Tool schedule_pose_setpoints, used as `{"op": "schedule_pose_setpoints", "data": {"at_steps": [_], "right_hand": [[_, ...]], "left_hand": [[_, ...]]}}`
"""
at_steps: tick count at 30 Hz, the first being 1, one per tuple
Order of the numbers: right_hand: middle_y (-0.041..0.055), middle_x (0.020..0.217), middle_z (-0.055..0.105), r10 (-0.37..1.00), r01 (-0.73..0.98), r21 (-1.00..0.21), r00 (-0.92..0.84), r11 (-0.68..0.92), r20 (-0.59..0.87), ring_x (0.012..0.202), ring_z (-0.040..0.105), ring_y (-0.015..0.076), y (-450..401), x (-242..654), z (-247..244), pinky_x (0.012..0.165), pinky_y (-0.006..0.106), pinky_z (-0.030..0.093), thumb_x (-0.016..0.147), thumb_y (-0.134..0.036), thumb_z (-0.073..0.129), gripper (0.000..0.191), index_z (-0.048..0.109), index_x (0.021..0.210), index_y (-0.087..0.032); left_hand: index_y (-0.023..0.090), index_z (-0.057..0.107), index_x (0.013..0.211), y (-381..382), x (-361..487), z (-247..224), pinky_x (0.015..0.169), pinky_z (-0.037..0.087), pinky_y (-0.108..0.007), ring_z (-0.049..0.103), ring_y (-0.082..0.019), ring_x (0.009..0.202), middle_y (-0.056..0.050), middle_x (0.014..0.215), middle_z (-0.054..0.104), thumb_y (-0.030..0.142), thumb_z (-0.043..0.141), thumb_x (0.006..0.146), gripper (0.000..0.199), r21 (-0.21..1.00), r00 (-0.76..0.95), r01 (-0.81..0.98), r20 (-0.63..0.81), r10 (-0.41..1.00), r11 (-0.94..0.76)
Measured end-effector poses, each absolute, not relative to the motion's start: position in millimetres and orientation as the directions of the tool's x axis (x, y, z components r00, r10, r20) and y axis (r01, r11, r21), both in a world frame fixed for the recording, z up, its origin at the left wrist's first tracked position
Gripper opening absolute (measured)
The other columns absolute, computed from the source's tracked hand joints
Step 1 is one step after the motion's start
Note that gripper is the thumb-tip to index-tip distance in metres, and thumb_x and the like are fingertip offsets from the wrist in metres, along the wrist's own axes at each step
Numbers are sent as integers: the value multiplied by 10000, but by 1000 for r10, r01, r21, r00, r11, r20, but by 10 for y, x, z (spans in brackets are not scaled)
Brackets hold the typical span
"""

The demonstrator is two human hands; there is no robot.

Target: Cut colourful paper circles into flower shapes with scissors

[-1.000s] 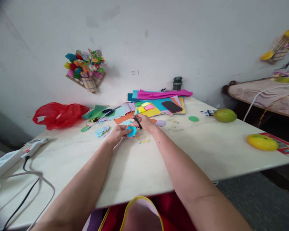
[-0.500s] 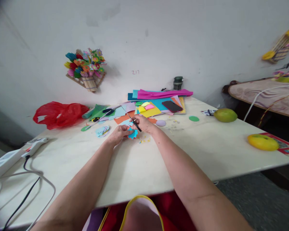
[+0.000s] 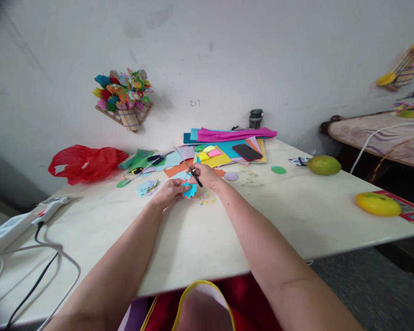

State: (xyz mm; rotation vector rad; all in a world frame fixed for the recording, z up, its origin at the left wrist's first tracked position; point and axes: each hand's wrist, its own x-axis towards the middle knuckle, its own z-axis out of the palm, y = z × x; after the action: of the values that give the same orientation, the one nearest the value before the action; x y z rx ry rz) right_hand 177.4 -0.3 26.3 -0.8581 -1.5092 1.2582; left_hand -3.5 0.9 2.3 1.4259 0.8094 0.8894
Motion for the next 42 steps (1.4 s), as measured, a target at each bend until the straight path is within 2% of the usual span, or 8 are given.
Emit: {"op": "schedule_pose_setpoints", "data": {"at_steps": [7,14,20,25,30,34,37,42], "right_hand": [[-66,608,590,943,-95,-962,-194,258,272,544,530,103,8,1703,239,543,237,433,540,-209,802,389,598,870,-187],[-96,568,517,970,-128,-965,-57,228,236,528,484,98,-12,1598,259,540,249,421,524,-302,806,430,554,856,-199],[-87,591,521,971,-127,-965,-38,228,235,540,509,104,1,1598,234,549,254,440,536,-347,819,441,563,862,-200],[-78,585,556,971,-121,-966,-47,227,234,541,565,110,41,1670,219,536,239,452,520,-360,872,482,578,864,-192],[-43,566,606,970,-33,-984,-168,174,177,434,526,92,30,1828,245,464,228,407,634,-480,837,433,582,813,-179],[2,595,634,933,88,-976,-320,200,163,456,535,86,22,1983,247,456,217,371,752,-569,741,441,577,719,-161],[11,619,648,871,190,-954,-477,231,116,476,555,98,31,2069,245,475,226,397,790,-557,718,428,577,716,-159],[8,587,635,836,287,-937,-548,198,9,464,546,108,2,2138,316,469,235,416,822,-471,693,346,560,722,-168]], "left_hand": [[112,712,673,13,-49,11,603,469,-260,623,-149,586,-75,638,702,432,940,490,433,994,373,-106,70,925,-32],[115,723,692,47,-21,-23,640,502,-278,639,-154,594,-73,680,722,402,955,469,431,977,295,-211,86,952,-23],[114,710,645,43,-9,-5,585,483,-274,608,-145,538,-69,630,705,361,942,478,377,975,281,-215,113,953,-52],[112,729,681,39,-10,13,595,492,-278,635,-160,569,-76,667,718,353,927,484,369,971,237,-230,125,963,-70],[137,711,640,45,-20,26,645,520,-294,652,-166,587,-54,651,711,356,938,443,372,953,164,-290,139,977,-87],[147,709,625,54,-28,37,654,534,-305,661,-176,596,-53,650,716,349,941,423,368,947,143,-312,129,981,-79],[151,692,591,65,-37,36,640,534,-303,656,-176,583,-52,629,711,339,941,417,357,945,123,-319,123,985,-78],[147,681,574,83,-56,22,644,537,-302,664,-182,593,-63,630,713,322,939,425,346,946,123,-318,112,986,-68]]}}
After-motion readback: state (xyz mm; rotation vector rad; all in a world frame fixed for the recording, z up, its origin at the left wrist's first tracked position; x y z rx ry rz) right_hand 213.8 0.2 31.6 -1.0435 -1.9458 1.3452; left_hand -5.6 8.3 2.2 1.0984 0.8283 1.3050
